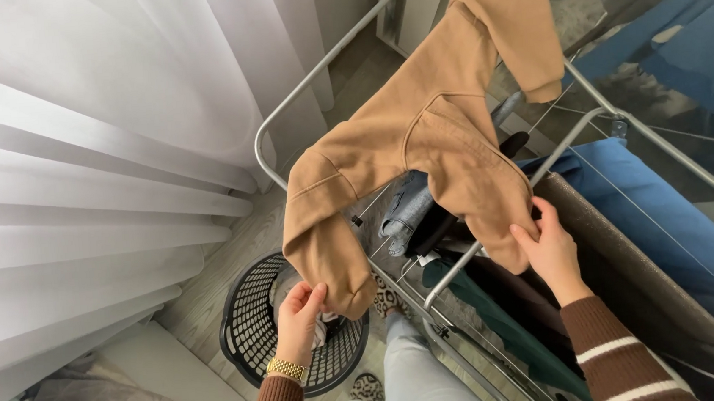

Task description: Hanging various items of wet laundry, including jeans and tops, onto a metal drying rack to dry.

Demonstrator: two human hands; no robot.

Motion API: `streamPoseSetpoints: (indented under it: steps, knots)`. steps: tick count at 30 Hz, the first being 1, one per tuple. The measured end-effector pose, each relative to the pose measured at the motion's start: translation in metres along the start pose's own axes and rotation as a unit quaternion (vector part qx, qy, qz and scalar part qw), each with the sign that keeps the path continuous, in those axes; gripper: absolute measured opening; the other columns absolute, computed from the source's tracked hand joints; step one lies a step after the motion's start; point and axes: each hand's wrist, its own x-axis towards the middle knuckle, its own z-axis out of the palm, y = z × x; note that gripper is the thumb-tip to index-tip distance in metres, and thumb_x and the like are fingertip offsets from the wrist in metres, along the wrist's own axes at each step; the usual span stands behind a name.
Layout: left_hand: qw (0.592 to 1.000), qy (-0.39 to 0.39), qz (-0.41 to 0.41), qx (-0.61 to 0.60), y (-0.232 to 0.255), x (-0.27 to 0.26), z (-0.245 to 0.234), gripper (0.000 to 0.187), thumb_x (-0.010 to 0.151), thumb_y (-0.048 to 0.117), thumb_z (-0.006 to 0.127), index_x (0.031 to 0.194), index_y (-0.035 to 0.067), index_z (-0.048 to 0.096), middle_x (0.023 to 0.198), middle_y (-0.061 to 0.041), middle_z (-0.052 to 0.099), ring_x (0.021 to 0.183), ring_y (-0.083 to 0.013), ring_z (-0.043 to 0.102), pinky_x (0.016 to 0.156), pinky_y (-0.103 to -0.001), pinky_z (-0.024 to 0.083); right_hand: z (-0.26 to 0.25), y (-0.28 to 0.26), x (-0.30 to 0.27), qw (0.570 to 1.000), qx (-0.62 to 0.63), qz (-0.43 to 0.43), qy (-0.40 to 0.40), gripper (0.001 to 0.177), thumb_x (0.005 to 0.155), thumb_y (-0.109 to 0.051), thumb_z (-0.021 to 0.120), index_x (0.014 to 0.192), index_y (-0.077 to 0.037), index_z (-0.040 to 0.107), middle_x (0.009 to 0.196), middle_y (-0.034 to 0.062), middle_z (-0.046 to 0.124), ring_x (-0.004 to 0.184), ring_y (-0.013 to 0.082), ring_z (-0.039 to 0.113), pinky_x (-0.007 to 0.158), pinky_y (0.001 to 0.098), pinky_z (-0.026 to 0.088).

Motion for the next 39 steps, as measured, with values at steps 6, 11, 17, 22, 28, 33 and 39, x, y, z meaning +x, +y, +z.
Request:
streamPoseSetpoints:
  steps: [6, 11, 17, 22, 28, 33, 39]
  knots:
    - [0.996, 0.055, -0.029, 0.066, 0.005, -0.004, 0.007, 0.01, 0.095, 0.016, 0.069, 0.095, 0.006, 0.067, 0.08, -0.002, 0.062, 0.065, -0.0122, 0.055, 0.066, -0.025, 0.051, 0.012, 0.039, 0.03, 0.993, -0.043, -0.104, 0.032, 0.036, 0.098, -0.028, 0.051, 0.069, -0.011, 0.038, 0.06, 0.0019, 0.032, 0.059, 0.0193, 0.032, 0.058, 0.0366, 0.03]
    - [0.992, 0.06, -0.055, 0.095, 0.01, -0.01, 0.009, 0.012, 0.096, 0.018, 0.067, 0.1, 0.007, 0.067, 0.085, -0.004, 0.066, 0.067, -0.0141, 0.059, 0.068, -0.026, 0.052, 0.005, 0.033, 0.034, 0.988, 0.102, -0.113, 0.004, 0.04, 0.102, -0.026, 0.054, 0.07, -0.012, 0.035, 0.064, -0.0013, 0.032, 0.063, 0.0135, 0.03, 0.058, 0.0316, 0.025]
    - [0.992, 0.069, -0.061, 0.082, 0.013, -0.013, 0.011, 0.011, 0.096, 0.017, 0.067, 0.098, 0.006, 0.067, 0.084, -0.005, 0.065, 0.068, -0.0148, 0.059, 0.07, -0.027, 0.053, -0.001, -0.003, 0.044, 0.926, 0.335, -0.168, -0.056, 0.016, 0.108, -0.02, 0.052, 0.102, -0.005, 0.054, 0.095, 0.0034, 0.056, 0.09, 0.01, 0.053, 0.077, 0.0282, 0.05]
    - [0.991, 0.069, -0.056, 0.097, 0.019, -0.019, 0.014, 0.014, 0.096, 0.017, 0.065, 0.102, 0.004, 0.069, 0.09, -0.007, 0.07, 0.074, -0.0152, 0.061, 0.073, -0.028, 0.056, -0.015, -0.05, 0.068, 0.935, 0.175, -0.307, 0.024, 0.025, 0.109, -0.026, 0.05, 0.093, -0.008, 0.045, 0.087, -0.0017, 0.043, 0.084, 0.011, 0.04, 0.079, 0.0317, 0.038]
    - [0.991, 0.077, -0.059, 0.093, 0.017, -0.023, 0.014, 0.018, 0.095, 0.021, 0.066, 0.102, 0.005, 0.07, 0.087, -0.007, 0.072, 0.07, -0.0172, 0.064, 0.075, -0.031, 0.058, -0.012, -0.111, 0.105, 0.927, 0.052, -0.372, 0.008, 0.026, 0.11, -0.03, 0.043, 0.096, -0.01, 0.034, 0.071, 0.0063, 0.046, 0.064, 0.0237, 0.046, 0.064, 0.0386, 0.037]
    - [0.99, 0.092, -0.076, 0.08, 0.017, -0.024, 0.019, 0.015, 0.095, 0.018, 0.068, 0.1, 0.005, 0.071, 0.084, -0.007, 0.071, 0.07, -0.0163, 0.063, 0.075, -0.029, 0.057, 0.017, -0.139, 0.143, 0.845, -0.13, -0.516, 0.059, 0.02, 0.108, -0.02, 0.049, 0.093, -0.006, 0.046, 0.08, 0.0149, 0.057, 0.073, 0.0364, 0.055, 0.064, 0.0513, 0.045]
    - [0.993, 0.089, -0.055, 0.059, 0.012, -0.026, 0.019, 0.016, 0.094, 0.019, 0.066, 0.098, 0.005, 0.071, 0.089, -0.006, 0.072, 0.078, -0.0151, 0.063, 0.077, -0.03, 0.057, 0.048, -0.149, 0.18, 0.815, -0.202, -0.528, 0.129, 0.029, 0.104, -0.018, 0.056, 0.079, -0.004, 0.058, 0.076, 0.0117, 0.067, 0.076, 0.0348, 0.065, 0.064, 0.0501, 0.051]
